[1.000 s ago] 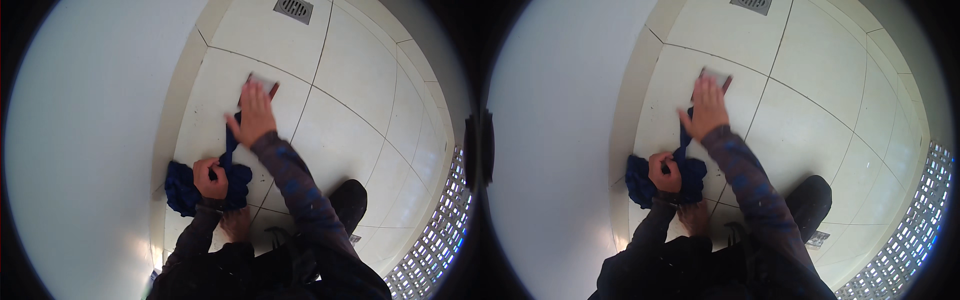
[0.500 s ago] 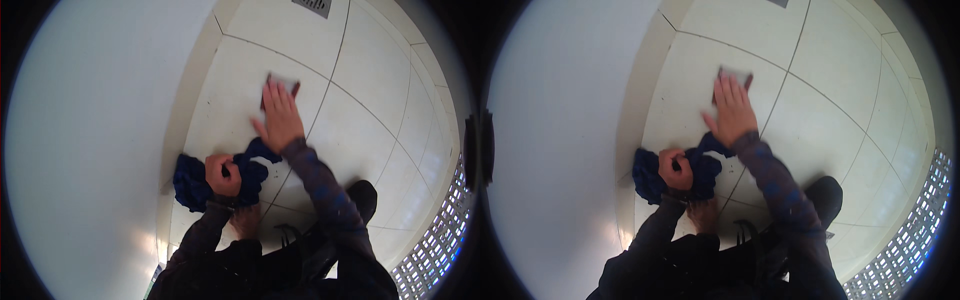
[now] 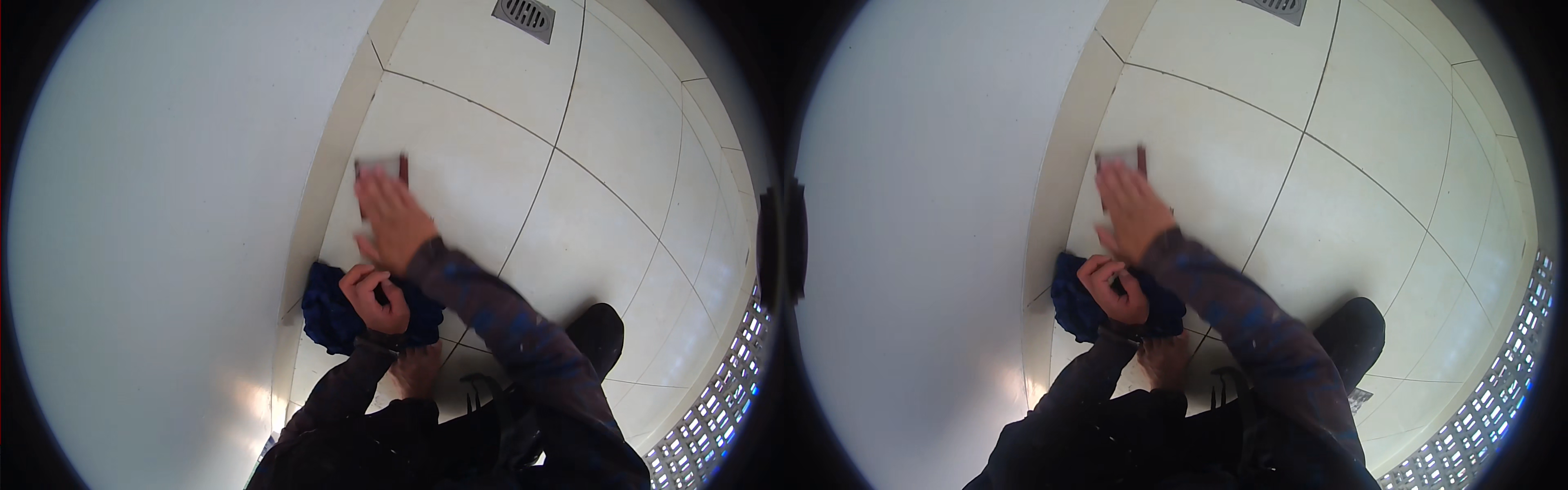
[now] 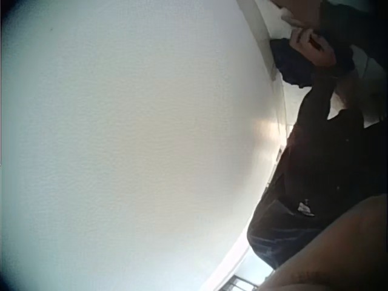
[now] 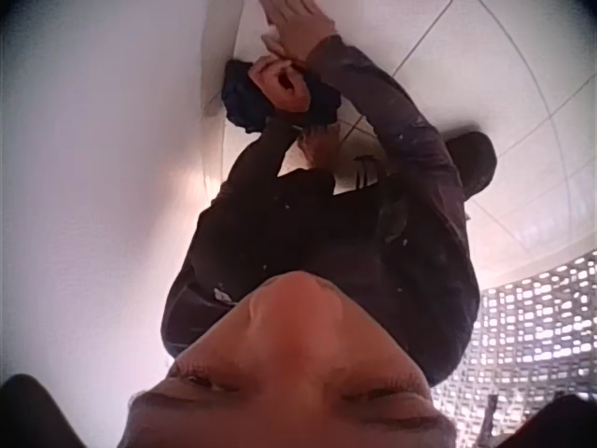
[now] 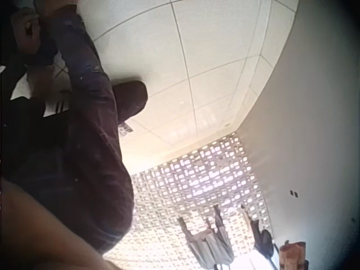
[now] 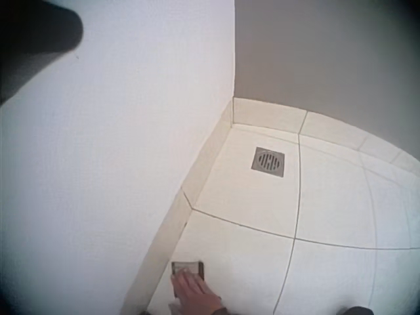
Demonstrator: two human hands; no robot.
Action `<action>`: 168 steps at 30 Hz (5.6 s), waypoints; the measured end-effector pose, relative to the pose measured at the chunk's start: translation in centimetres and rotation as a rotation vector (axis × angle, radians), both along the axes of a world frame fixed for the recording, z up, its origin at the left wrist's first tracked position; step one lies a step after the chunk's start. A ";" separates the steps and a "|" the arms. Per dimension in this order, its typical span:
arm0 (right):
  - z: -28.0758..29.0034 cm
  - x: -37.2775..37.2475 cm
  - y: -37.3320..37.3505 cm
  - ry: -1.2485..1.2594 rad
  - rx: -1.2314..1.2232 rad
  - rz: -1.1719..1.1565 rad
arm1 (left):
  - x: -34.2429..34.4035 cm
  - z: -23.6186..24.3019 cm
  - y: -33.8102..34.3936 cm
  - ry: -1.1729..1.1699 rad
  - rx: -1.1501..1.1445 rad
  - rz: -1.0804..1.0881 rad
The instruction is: The person wipes a floor tile with a cloth, scrapes along the edges and grout lines with a small tool, and rinses the cloth in a bucket of water.
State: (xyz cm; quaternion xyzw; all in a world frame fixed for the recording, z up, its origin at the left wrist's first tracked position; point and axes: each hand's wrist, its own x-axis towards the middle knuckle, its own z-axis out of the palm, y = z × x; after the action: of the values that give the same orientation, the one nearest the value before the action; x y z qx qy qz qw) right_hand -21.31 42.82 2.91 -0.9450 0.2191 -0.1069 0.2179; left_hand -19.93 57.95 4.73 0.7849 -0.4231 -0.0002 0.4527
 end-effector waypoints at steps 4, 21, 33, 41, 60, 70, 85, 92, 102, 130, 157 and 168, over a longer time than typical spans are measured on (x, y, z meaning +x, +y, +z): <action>0.1 -2.4 -1.5 0.023 -0.006 -0.068 | 0.2 0.0 0.3 -0.016 0.020 0.015; 0.5 7.7 0.0 0.002 0.105 -0.431 | 0.5 -2.0 2.8 -0.023 0.006 -0.021; 0.7 7.1 -3.2 -0.133 0.134 -0.391 | 0.3 -0.9 1.5 -0.007 -0.020 0.000; -0.1 7.1 -4.7 -0.127 0.111 -0.426 | 0.0 -0.6 0.4 0.003 0.017 -0.014; -3.0 3.5 -20.8 -0.206 -0.191 -0.536 | 1.8 -1.6 -21.2 0.358 -0.071 -0.127; 2.9 -2.2 -33.6 -0.961 0.491 -0.925 | 2.4 -4.0 -36.9 -0.223 0.335 -0.098; -2.4 6.8 -50.1 -0.276 -0.246 -0.607 | 2.5 -3.0 -37.4 -0.278 0.589 -0.142; -2.4 9.1 -51.1 -0.082 -0.275 -0.516 | 3.0 -3.0 -37.8 -0.306 0.567 -0.126; -3.7 -1.1 -52.8 -0.127 -0.289 -0.845 | 2.8 -3.2 -37.8 -0.303 0.572 -0.109; -1.3 6.6 -61.2 -1.680 0.425 -1.872 | 4.6 -8.2 -35.2 -0.353 0.499 -0.080; -1.9 6.3 -61.1 -1.304 0.784 -1.723 | 4.2 -5.8 -36.4 -0.272 0.574 -0.085; -2.2 3.0 -61.1 -1.193 0.603 -1.673 | 3.0 -3.1 -38.0 -0.305 0.577 -0.148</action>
State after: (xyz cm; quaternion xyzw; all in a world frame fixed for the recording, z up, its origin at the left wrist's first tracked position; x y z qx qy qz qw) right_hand -18.36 -18.23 0.73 -0.1966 0.6728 -0.6086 0.3720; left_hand -16.95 19.92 1.60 0.8390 -0.5241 -0.0355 0.1419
